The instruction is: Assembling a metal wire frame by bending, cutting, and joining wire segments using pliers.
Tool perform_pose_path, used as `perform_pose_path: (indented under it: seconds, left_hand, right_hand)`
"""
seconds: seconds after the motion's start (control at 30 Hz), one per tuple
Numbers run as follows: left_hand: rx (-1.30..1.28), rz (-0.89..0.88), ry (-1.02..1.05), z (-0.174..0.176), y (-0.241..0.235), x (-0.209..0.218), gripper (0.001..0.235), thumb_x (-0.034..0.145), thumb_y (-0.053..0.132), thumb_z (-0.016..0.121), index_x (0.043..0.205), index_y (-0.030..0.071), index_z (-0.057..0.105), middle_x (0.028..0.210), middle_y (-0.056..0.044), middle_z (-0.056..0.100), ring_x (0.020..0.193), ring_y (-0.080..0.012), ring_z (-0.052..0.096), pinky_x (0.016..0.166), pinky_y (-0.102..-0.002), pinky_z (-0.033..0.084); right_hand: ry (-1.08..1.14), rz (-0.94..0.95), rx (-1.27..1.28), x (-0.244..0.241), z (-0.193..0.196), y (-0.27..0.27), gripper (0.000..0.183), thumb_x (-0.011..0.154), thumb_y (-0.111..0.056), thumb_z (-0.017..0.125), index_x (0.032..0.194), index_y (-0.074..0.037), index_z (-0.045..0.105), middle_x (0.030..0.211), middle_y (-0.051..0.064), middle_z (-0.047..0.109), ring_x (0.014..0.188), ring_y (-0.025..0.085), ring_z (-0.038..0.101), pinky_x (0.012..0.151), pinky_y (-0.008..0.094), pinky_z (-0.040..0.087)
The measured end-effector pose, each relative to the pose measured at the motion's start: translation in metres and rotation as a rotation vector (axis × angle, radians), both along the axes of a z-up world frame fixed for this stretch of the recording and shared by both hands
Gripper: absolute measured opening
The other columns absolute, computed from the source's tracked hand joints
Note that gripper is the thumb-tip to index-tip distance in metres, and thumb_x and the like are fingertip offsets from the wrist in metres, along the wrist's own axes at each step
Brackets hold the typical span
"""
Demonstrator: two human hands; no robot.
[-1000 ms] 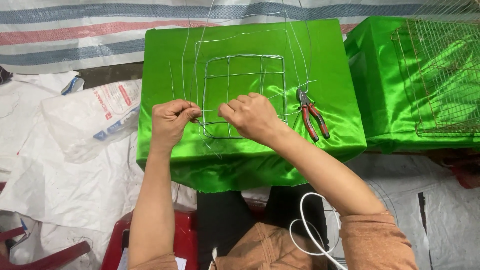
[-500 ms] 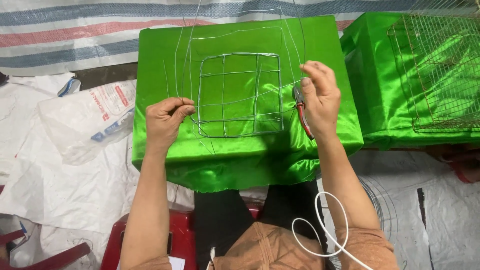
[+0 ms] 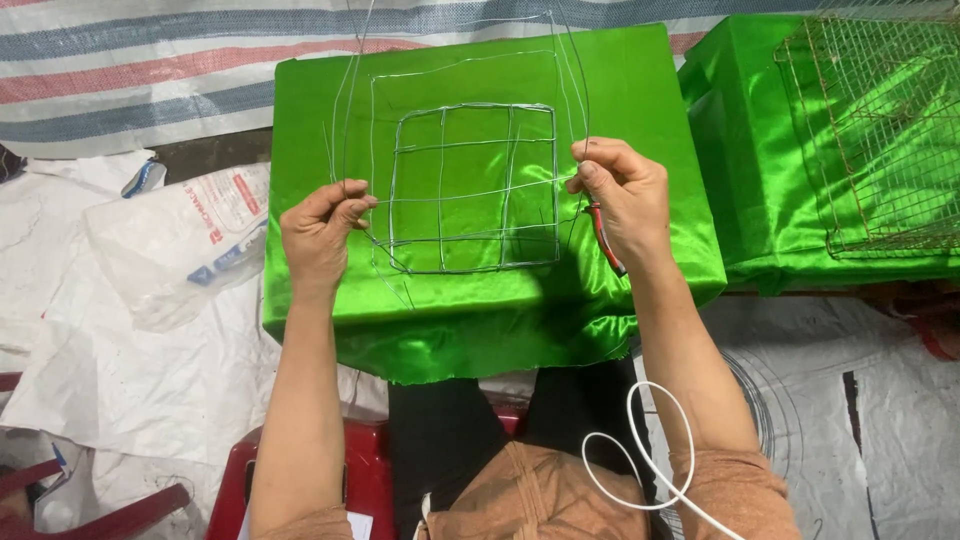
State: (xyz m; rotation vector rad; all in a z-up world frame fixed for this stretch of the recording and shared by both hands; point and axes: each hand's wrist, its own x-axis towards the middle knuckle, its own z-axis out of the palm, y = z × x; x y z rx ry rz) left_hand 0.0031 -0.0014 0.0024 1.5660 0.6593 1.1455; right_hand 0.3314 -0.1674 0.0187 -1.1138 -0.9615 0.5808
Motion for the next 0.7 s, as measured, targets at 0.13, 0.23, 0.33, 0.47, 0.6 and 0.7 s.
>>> perform_pose_path:
  seconds: [0.13,0.23,0.33,0.47,0.6,0.7]
  left_hand:
    - [-0.037,0.001,-0.015,-0.005,0.002,0.001,0.019,0.097,0.015,0.075,0.112,0.003,0.074,0.095,-0.014,0.075,0.079,-0.013,0.071,0.074,-0.025,0.064]
    - [-0.032,-0.016,-0.003,-0.004,0.006,0.003,0.016,0.098,0.013,0.075,0.11,0.002,0.074,0.09,-0.015,0.074,0.074,-0.0133,0.07,0.07,-0.026,0.065]
    - [-0.038,0.01,0.014,0.003,0.004,0.007,0.015,0.099,0.014,0.074,0.109,0.002,0.074,0.084,-0.013,0.072,0.069,-0.0119,0.069,0.068,-0.024,0.065]
    - [0.001,0.019,0.027,0.002,0.005,0.008,0.018,0.098,0.014,0.076,0.111,0.001,0.074,0.083,-0.011,0.072,0.071,-0.0106,0.069,0.071,-0.025,0.064]
    - [-0.032,0.006,0.026,-0.001,0.005,0.006,0.018,0.097,0.014,0.076,0.111,0.002,0.074,0.086,-0.014,0.072,0.071,-0.0134,0.07,0.072,-0.026,0.065]
    - [-0.043,0.004,0.041,-0.003,0.003,0.003,0.02,0.097,0.011,0.076,0.114,0.001,0.074,0.084,-0.016,0.072,0.07,-0.0157,0.07,0.072,-0.028,0.065]
  right_hand:
    - [0.009,0.005,0.033,0.002,-0.005,0.002,0.013,0.099,-0.001,0.07,0.111,0.004,0.072,0.118,0.021,0.065,0.093,0.021,0.068,0.075,0.035,0.064]
    - [0.019,0.012,0.066,0.004,-0.011,0.001,0.013,0.098,-0.002,0.072,0.109,0.006,0.071,0.117,0.02,0.061,0.093,0.02,0.066,0.073,0.034,0.064]
    - [-0.001,0.009,0.07,0.003,-0.013,-0.002,0.012,0.098,0.0,0.071,0.108,0.006,0.071,0.117,0.02,0.061,0.091,0.02,0.066,0.073,0.035,0.064]
    - [-0.01,-0.019,0.064,0.0,-0.012,-0.002,0.014,0.099,-0.002,0.071,0.111,0.005,0.071,0.118,0.02,0.059,0.096,0.021,0.066,0.076,0.036,0.064]
    - [-0.152,-0.125,0.042,0.007,-0.013,-0.005,0.023,0.106,-0.014,0.067,0.127,-0.006,0.068,0.132,0.016,0.058,0.121,0.022,0.057,0.095,0.036,0.052]
    - [-0.013,-0.2,-0.079,0.015,-0.037,-0.023,0.026,0.108,-0.016,0.061,0.133,-0.008,0.064,0.135,0.018,0.055,0.11,0.026,0.061,0.097,0.043,0.056]
